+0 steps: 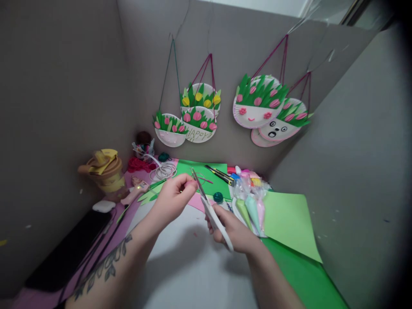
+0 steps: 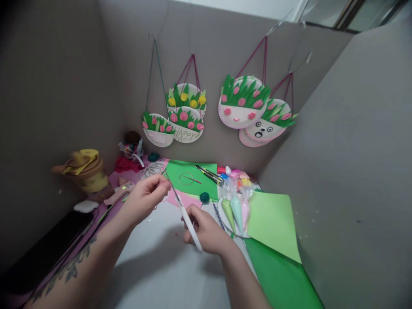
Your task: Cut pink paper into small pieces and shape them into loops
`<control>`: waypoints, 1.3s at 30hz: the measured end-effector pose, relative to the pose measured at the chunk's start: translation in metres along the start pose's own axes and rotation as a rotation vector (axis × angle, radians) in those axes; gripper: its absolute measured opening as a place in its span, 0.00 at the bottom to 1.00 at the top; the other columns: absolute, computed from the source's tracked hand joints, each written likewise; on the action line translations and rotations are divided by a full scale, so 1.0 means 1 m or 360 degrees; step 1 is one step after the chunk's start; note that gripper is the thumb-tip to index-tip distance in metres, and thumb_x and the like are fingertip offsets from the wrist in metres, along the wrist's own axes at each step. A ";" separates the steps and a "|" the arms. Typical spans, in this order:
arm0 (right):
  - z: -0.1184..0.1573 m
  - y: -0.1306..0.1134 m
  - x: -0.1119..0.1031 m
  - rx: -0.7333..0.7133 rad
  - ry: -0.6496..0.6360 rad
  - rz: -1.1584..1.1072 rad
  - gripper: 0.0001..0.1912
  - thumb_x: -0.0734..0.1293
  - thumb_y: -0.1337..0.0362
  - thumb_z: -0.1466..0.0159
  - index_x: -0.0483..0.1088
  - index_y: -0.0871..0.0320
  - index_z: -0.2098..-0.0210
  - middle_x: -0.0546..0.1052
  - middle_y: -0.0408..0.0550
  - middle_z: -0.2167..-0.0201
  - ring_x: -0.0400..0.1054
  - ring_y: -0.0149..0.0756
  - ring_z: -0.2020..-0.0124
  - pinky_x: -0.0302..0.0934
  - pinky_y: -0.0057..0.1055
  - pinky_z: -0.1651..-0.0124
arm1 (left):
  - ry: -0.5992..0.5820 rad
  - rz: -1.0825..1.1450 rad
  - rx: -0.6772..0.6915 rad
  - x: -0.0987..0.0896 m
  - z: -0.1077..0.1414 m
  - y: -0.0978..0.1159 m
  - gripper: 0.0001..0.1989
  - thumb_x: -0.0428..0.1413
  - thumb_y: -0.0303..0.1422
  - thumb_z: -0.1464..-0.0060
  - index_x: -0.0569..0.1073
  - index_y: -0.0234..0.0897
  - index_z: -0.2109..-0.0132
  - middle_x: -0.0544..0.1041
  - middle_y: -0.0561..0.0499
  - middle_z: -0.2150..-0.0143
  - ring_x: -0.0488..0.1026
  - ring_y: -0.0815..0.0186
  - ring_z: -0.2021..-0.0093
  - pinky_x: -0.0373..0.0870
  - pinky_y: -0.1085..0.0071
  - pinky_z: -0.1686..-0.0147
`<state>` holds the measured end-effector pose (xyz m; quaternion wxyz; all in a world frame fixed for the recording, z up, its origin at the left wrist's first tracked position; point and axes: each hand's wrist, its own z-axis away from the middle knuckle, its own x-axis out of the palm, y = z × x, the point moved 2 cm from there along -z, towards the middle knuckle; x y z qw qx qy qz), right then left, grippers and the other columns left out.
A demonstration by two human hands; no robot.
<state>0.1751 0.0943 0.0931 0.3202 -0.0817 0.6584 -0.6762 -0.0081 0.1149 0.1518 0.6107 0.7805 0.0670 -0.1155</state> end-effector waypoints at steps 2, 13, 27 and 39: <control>0.000 -0.001 0.000 0.0002 0.0013 0.0035 0.15 0.62 0.73 0.55 0.60 0.56 0.67 0.67 0.40 0.71 0.62 0.31 0.71 0.58 0.28 0.68 | -0.0031 -0.0017 0.0025 0.000 0.000 -0.001 0.12 0.50 0.37 0.44 0.65 0.36 0.73 0.59 0.59 0.80 0.55 0.74 0.80 0.52 0.77 0.80; 0.001 0.000 0.001 0.0000 0.0011 -0.0001 0.15 0.62 0.72 0.56 0.60 0.56 0.67 0.66 0.40 0.71 0.60 0.31 0.71 0.58 0.29 0.68 | 0.0025 0.0052 -0.0017 -0.002 0.001 0.003 0.11 0.51 0.37 0.45 0.66 0.36 0.72 0.59 0.59 0.80 0.56 0.74 0.79 0.53 0.77 0.79; 0.001 -0.007 0.005 -0.0046 0.0043 -0.0047 0.15 0.66 0.66 0.53 0.60 0.57 0.66 0.67 0.42 0.70 0.61 0.33 0.70 0.58 0.30 0.66 | 0.0020 0.0133 -0.0023 0.006 0.002 -0.002 0.12 0.52 0.37 0.46 0.64 0.36 0.73 0.57 0.59 0.79 0.53 0.74 0.78 0.50 0.76 0.78; 0.002 -0.004 0.004 -0.0009 0.0022 -0.0035 0.16 0.66 0.70 0.54 0.60 0.56 0.66 0.67 0.41 0.70 0.62 0.32 0.70 0.60 0.30 0.65 | 0.0021 0.0077 -0.0041 0.003 0.003 0.004 0.10 0.51 0.36 0.47 0.64 0.36 0.74 0.57 0.59 0.79 0.53 0.73 0.78 0.50 0.76 0.78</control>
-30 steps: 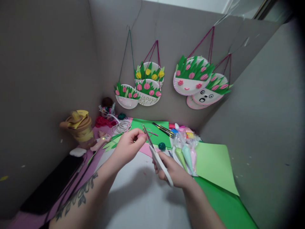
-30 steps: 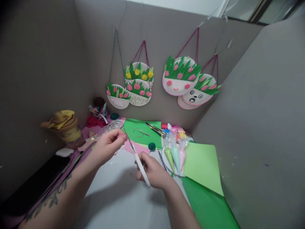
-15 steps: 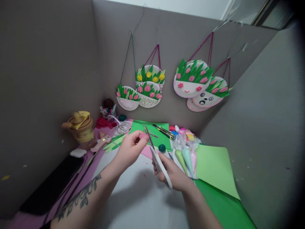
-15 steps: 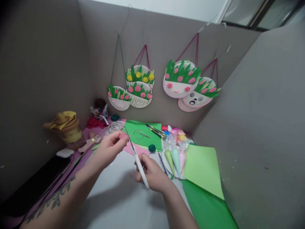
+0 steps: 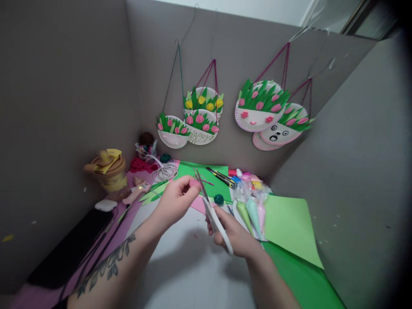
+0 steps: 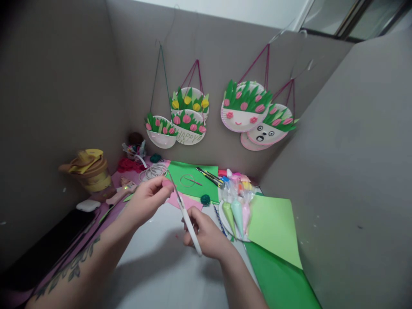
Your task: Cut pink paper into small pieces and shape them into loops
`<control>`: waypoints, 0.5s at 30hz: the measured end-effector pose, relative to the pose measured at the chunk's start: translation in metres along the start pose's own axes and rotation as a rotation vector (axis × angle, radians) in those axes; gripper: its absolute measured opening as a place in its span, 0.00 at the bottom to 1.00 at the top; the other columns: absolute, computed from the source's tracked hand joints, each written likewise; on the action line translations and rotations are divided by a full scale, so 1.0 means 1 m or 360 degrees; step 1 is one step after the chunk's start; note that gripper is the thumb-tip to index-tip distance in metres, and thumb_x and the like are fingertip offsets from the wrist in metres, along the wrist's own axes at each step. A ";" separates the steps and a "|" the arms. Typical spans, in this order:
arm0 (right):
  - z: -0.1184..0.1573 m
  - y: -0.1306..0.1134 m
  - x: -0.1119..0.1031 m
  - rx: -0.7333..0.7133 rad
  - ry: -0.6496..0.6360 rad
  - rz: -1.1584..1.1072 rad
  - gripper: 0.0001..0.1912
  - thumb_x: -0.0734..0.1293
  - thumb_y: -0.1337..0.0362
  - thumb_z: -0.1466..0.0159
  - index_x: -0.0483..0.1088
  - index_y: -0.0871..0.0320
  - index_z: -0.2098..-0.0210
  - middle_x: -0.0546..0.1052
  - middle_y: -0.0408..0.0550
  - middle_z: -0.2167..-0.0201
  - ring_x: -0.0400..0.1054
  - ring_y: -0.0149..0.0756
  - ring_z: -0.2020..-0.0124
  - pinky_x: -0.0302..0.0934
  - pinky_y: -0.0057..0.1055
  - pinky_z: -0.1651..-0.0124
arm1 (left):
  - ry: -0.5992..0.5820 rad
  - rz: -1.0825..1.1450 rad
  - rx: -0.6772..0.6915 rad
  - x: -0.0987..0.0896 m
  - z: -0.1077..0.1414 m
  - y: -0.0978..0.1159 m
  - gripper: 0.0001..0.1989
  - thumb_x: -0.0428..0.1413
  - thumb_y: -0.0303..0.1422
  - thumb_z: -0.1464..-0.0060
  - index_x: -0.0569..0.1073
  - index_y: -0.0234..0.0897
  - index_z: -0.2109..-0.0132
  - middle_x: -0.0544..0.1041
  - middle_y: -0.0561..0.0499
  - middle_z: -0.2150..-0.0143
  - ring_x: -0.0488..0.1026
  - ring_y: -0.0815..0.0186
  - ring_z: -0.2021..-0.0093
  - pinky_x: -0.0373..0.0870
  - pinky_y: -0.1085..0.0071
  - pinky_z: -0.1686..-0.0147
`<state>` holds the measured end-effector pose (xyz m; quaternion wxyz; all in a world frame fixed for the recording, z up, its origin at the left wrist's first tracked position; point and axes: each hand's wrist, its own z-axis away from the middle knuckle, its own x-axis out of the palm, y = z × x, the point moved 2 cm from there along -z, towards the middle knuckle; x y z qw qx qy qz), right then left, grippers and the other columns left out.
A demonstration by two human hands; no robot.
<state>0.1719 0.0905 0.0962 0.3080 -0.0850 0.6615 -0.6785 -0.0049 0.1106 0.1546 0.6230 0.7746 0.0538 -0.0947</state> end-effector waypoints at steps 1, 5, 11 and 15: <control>0.000 0.000 0.000 0.0000 0.0001 0.0000 0.16 0.66 0.70 0.54 0.60 0.56 0.66 0.67 0.41 0.70 0.62 0.32 0.70 0.60 0.30 0.65 | -0.0003 -0.0003 0.0004 0.000 0.000 0.000 0.10 0.51 0.36 0.47 0.64 0.36 0.74 0.57 0.59 0.79 0.53 0.73 0.78 0.50 0.76 0.78; 0.000 -0.001 0.001 0.0001 0.0016 0.0016 0.16 0.65 0.70 0.54 0.60 0.56 0.66 0.66 0.40 0.71 0.62 0.32 0.69 0.59 0.30 0.66 | -0.0018 -0.0013 0.0014 0.001 0.000 0.000 0.11 0.51 0.36 0.47 0.64 0.36 0.74 0.56 0.58 0.79 0.53 0.73 0.77 0.50 0.76 0.78; 0.000 -0.005 0.001 -0.0034 0.0020 0.0044 0.16 0.69 0.64 0.51 0.59 0.56 0.66 0.67 0.42 0.70 0.62 0.34 0.68 0.58 0.29 0.67 | -0.0033 -0.0017 0.0036 0.002 0.001 -0.001 0.11 0.51 0.36 0.46 0.64 0.35 0.74 0.57 0.58 0.78 0.53 0.73 0.77 0.50 0.76 0.77; 0.000 -0.003 0.001 -0.0023 0.0011 0.0032 0.16 0.69 0.63 0.51 0.60 0.56 0.65 0.67 0.42 0.70 0.62 0.34 0.68 0.58 0.29 0.68 | -0.0025 -0.0015 0.0023 0.002 0.001 0.000 0.11 0.51 0.36 0.47 0.65 0.35 0.74 0.57 0.58 0.78 0.53 0.73 0.77 0.51 0.76 0.77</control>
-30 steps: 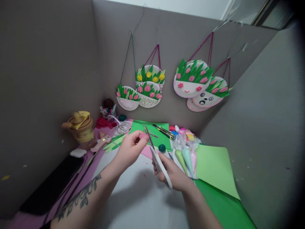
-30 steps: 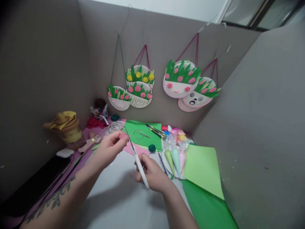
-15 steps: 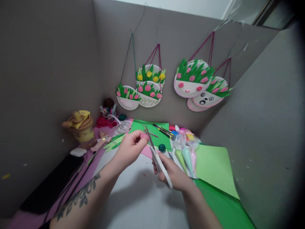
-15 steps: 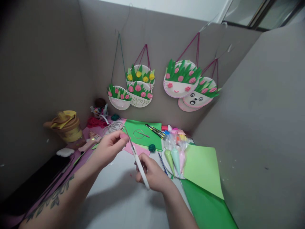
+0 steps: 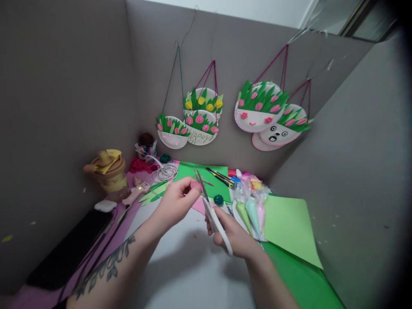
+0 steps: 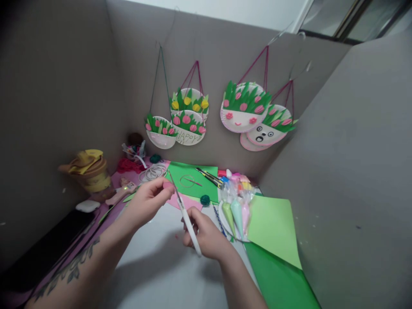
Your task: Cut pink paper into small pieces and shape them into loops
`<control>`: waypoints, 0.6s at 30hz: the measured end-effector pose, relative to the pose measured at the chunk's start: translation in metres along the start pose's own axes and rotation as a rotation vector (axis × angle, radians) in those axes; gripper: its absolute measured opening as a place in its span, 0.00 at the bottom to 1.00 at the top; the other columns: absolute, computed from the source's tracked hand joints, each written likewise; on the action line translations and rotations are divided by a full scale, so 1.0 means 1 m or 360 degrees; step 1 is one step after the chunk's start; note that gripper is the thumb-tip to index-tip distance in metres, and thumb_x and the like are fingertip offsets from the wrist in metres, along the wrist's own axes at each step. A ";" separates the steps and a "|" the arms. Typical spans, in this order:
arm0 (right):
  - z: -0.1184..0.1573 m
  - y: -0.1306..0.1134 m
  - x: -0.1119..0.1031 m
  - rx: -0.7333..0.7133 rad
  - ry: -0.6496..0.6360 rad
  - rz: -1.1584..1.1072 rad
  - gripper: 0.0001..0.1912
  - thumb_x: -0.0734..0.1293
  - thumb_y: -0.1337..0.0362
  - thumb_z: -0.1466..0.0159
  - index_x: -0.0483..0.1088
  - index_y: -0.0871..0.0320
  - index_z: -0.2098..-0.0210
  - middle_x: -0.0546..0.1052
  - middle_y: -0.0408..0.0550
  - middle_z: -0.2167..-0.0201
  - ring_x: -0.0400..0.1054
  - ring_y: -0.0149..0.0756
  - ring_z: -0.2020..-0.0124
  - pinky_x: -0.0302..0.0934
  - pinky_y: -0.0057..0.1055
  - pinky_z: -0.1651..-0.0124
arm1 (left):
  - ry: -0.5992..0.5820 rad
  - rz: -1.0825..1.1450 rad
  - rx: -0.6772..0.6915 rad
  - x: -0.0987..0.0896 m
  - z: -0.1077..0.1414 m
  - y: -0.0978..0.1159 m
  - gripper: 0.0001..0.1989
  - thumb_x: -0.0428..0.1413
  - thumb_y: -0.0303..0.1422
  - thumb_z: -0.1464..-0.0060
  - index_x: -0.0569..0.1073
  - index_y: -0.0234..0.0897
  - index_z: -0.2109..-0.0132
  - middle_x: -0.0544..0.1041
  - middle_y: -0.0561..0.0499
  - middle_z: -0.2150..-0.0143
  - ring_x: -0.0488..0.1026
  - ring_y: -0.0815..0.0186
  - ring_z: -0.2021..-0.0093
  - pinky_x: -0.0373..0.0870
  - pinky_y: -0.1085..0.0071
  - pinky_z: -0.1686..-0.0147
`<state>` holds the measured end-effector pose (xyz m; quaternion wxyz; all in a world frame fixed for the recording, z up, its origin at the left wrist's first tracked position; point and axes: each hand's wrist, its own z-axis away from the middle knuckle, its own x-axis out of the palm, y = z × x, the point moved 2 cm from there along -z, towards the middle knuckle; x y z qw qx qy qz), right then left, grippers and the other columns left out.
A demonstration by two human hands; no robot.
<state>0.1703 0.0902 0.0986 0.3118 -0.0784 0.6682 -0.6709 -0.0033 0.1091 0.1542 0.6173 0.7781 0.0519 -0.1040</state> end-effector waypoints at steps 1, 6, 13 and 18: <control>0.000 0.001 0.000 -0.0001 -0.0002 -0.0003 0.16 0.69 0.63 0.51 0.60 0.56 0.65 0.67 0.42 0.70 0.62 0.34 0.69 0.58 0.29 0.67 | 0.0001 -0.0001 -0.0004 0.000 0.000 0.000 0.11 0.51 0.36 0.47 0.65 0.35 0.74 0.57 0.58 0.78 0.53 0.73 0.77 0.51 0.76 0.77; 0.000 0.004 -0.001 -0.0012 -0.0001 -0.0015 0.17 0.70 0.62 0.51 0.60 0.56 0.66 0.67 0.42 0.71 0.62 0.33 0.70 0.59 0.30 0.67 | 0.0016 -0.0002 0.0009 -0.001 -0.001 0.000 0.12 0.50 0.38 0.46 0.64 0.36 0.74 0.56 0.58 0.79 0.53 0.73 0.77 0.50 0.76 0.78; 0.000 0.001 0.000 -0.0022 0.0000 -0.0019 0.17 0.69 0.63 0.51 0.60 0.56 0.65 0.67 0.42 0.70 0.62 0.34 0.68 0.59 0.29 0.68 | -0.0009 -0.0015 0.0008 0.001 0.000 -0.001 0.13 0.50 0.38 0.46 0.63 0.36 0.74 0.56 0.58 0.78 0.53 0.73 0.77 0.51 0.76 0.77; 0.000 0.000 0.000 -0.0024 0.0010 0.0008 0.16 0.68 0.65 0.51 0.60 0.56 0.65 0.67 0.42 0.69 0.63 0.34 0.68 0.59 0.29 0.67 | -0.0020 -0.0046 0.0005 0.001 0.000 0.000 0.13 0.50 0.38 0.46 0.64 0.36 0.74 0.57 0.58 0.78 0.54 0.72 0.76 0.51 0.76 0.77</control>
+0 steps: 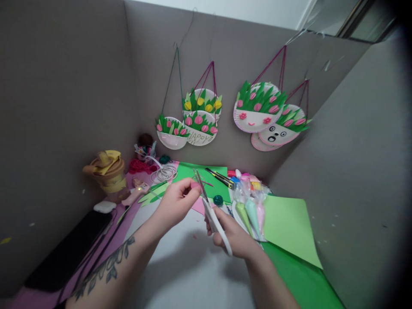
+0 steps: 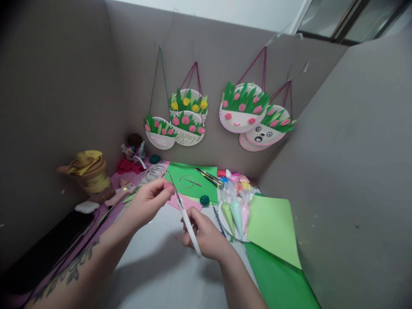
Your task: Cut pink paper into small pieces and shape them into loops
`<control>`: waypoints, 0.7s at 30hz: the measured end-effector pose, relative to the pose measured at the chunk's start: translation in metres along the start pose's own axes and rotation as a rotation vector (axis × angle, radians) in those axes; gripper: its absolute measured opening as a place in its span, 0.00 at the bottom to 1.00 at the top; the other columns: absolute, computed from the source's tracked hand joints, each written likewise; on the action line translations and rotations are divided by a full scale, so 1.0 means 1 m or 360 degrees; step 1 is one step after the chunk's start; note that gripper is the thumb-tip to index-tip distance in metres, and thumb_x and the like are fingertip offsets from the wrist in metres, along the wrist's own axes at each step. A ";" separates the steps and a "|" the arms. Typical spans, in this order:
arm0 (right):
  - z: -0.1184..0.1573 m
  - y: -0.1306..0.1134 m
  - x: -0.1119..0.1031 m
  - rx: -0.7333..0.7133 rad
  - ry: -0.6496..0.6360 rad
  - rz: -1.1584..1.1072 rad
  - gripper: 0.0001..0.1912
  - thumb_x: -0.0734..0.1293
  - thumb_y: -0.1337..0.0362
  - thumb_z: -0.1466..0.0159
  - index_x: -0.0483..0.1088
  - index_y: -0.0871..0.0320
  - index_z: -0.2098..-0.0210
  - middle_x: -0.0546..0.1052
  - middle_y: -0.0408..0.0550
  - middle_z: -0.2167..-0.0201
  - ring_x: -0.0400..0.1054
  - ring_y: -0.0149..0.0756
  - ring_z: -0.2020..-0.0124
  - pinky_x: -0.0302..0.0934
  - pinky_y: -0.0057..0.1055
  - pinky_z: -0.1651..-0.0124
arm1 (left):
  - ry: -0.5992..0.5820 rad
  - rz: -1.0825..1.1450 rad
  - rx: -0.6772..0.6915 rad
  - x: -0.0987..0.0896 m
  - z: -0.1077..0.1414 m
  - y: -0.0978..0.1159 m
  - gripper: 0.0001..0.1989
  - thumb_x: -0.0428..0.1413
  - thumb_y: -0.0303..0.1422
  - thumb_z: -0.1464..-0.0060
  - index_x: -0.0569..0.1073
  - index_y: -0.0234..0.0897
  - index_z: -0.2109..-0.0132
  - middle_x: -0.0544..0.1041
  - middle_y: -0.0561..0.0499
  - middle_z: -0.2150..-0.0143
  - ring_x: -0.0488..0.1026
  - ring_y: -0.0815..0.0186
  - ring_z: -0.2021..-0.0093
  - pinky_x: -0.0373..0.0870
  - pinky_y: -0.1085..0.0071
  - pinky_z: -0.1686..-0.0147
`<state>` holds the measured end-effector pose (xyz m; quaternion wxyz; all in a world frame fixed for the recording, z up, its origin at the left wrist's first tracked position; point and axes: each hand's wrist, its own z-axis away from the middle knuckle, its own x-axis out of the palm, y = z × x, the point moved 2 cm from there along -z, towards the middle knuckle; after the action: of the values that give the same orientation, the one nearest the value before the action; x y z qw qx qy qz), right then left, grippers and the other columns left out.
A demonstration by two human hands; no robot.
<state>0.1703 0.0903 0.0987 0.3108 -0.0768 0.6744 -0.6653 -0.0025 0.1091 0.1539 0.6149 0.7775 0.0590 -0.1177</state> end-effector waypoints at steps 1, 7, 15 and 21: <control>0.000 0.001 0.000 0.0009 -0.0003 -0.0004 0.16 0.68 0.65 0.51 0.60 0.56 0.65 0.67 0.42 0.70 0.63 0.34 0.68 0.59 0.29 0.66 | 0.0005 -0.0006 0.0001 0.000 0.000 0.000 0.13 0.50 0.38 0.46 0.64 0.36 0.74 0.57 0.58 0.78 0.54 0.72 0.76 0.51 0.76 0.77; 0.000 0.009 -0.003 0.0022 -0.0032 -0.0066 0.16 0.67 0.67 0.52 0.61 0.56 0.64 0.67 0.41 0.71 0.63 0.32 0.70 0.59 0.28 0.67 | 0.0008 -0.0006 0.0017 0.000 -0.001 0.000 0.14 0.49 0.39 0.45 0.64 0.36 0.75 0.56 0.58 0.79 0.53 0.72 0.78 0.50 0.75 0.78; 0.000 0.005 -0.001 0.0024 -0.0010 -0.0046 0.18 0.63 0.72 0.56 0.60 0.55 0.65 0.66 0.40 0.70 0.62 0.33 0.68 0.59 0.29 0.65 | -0.0017 -0.0031 0.0024 0.000 -0.001 -0.003 0.13 0.50 0.38 0.45 0.64 0.36 0.75 0.56 0.58 0.79 0.54 0.72 0.77 0.50 0.76 0.77; 0.000 0.008 -0.003 0.0032 -0.0024 -0.0083 0.17 0.65 0.70 0.54 0.60 0.55 0.64 0.66 0.40 0.70 0.62 0.32 0.70 0.59 0.29 0.66 | -0.0011 -0.0052 -0.0002 0.000 -0.001 0.000 0.13 0.50 0.37 0.45 0.64 0.36 0.75 0.56 0.58 0.79 0.54 0.72 0.77 0.50 0.76 0.77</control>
<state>0.1751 0.0930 0.0919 0.2992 -0.0963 0.6630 -0.6794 -0.0027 0.1102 0.1541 0.6135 0.7757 0.0697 -0.1304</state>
